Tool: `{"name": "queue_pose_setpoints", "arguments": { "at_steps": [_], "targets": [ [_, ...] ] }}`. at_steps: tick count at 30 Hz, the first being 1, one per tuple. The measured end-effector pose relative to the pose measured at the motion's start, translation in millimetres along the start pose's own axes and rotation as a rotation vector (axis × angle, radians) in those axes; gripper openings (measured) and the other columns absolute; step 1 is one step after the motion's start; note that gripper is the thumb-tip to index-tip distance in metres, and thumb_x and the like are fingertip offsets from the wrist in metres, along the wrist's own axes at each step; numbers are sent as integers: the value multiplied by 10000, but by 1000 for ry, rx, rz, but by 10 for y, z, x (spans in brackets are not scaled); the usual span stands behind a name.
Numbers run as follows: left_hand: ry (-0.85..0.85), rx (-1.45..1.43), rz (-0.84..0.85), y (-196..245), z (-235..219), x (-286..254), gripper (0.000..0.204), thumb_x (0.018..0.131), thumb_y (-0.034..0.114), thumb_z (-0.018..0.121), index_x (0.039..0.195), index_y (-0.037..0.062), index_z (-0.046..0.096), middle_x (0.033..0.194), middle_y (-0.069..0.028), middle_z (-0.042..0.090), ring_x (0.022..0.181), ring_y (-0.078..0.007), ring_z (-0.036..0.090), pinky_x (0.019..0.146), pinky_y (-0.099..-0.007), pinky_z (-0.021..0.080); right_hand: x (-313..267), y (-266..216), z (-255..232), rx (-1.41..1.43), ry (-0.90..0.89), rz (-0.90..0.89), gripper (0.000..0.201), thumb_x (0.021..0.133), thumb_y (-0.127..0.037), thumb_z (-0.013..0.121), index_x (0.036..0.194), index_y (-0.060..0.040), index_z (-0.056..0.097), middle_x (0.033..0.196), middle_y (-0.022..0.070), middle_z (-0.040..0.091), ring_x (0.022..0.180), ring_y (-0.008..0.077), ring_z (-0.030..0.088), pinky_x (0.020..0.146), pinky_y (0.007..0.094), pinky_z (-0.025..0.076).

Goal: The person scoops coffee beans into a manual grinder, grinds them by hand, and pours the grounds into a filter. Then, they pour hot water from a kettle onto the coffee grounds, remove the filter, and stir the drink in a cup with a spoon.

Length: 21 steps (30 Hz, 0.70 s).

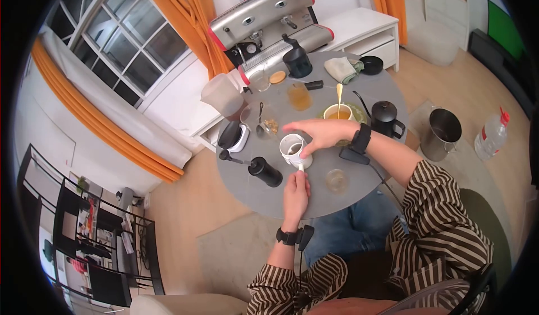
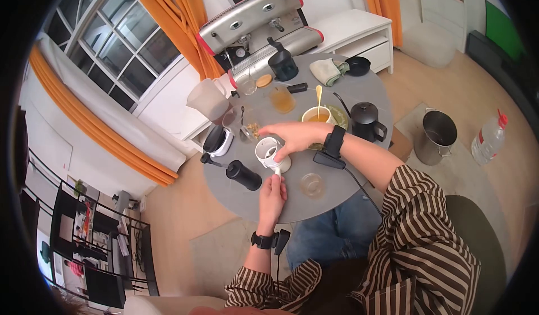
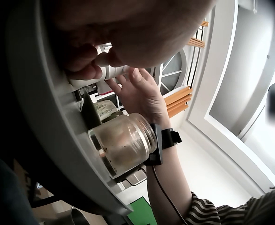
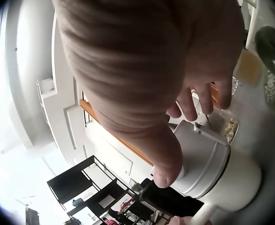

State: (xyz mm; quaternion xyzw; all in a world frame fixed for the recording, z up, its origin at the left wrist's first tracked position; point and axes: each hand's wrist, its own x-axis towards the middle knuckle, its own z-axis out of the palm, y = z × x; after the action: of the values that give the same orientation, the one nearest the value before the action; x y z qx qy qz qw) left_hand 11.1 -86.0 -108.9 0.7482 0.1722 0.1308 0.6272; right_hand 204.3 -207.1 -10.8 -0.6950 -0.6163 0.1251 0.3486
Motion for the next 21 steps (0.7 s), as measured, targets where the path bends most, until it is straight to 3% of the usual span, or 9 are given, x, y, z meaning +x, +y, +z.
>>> {"name": "queue_pose_setpoints", "arguments": {
  "at_steps": [2,5,9,11,13,21],
  "targets": [
    [11,21,8,11,-5,-17,399,1096,385,428,1037,23,585,733,14,541,587,-58,477,530,-221,381,21,27,-2,254,-145,56,849,810,-231,820,1512,-57,377,1405,165,560,1301,283,542,1082,373,438],
    [30,59,13,66,21,-58,399,1098,378,421,1037,19,584,735,12,547,593,-58,484,534,-225,387,5,30,60,261,-78,31,754,826,-213,798,1471,-60,438,1333,130,616,1238,244,588,1047,357,465],
    [46,46,17,95,40,-104,387,1100,360,421,1038,13,582,733,12,549,597,-57,489,538,-230,393,-16,-51,58,307,-86,54,720,833,-184,773,1459,-56,442,1342,146,603,1242,270,586,1046,368,464],
    [50,38,4,97,36,-108,361,1095,333,431,1032,13,586,723,3,553,595,-72,497,541,-249,404,-38,-94,63,60,18,-66,722,825,-157,760,1461,-59,430,1335,160,590,1228,313,584,1024,386,475],
    [50,34,-8,112,28,-112,334,1090,306,442,1026,13,590,712,-7,557,593,-86,506,544,-269,415,-50,-154,52,42,51,-59,733,821,-146,754,1468,-62,418,1332,162,581,1221,334,579,1017,395,477],
    [54,-4,-54,128,25,-164,359,1100,359,427,1053,34,572,741,16,544,609,-54,490,538,-205,384,-95,-209,124,13,63,-93,723,817,-86,721,1464,-39,404,1319,158,556,1224,366,545,1012,430,469]
  ]
}}
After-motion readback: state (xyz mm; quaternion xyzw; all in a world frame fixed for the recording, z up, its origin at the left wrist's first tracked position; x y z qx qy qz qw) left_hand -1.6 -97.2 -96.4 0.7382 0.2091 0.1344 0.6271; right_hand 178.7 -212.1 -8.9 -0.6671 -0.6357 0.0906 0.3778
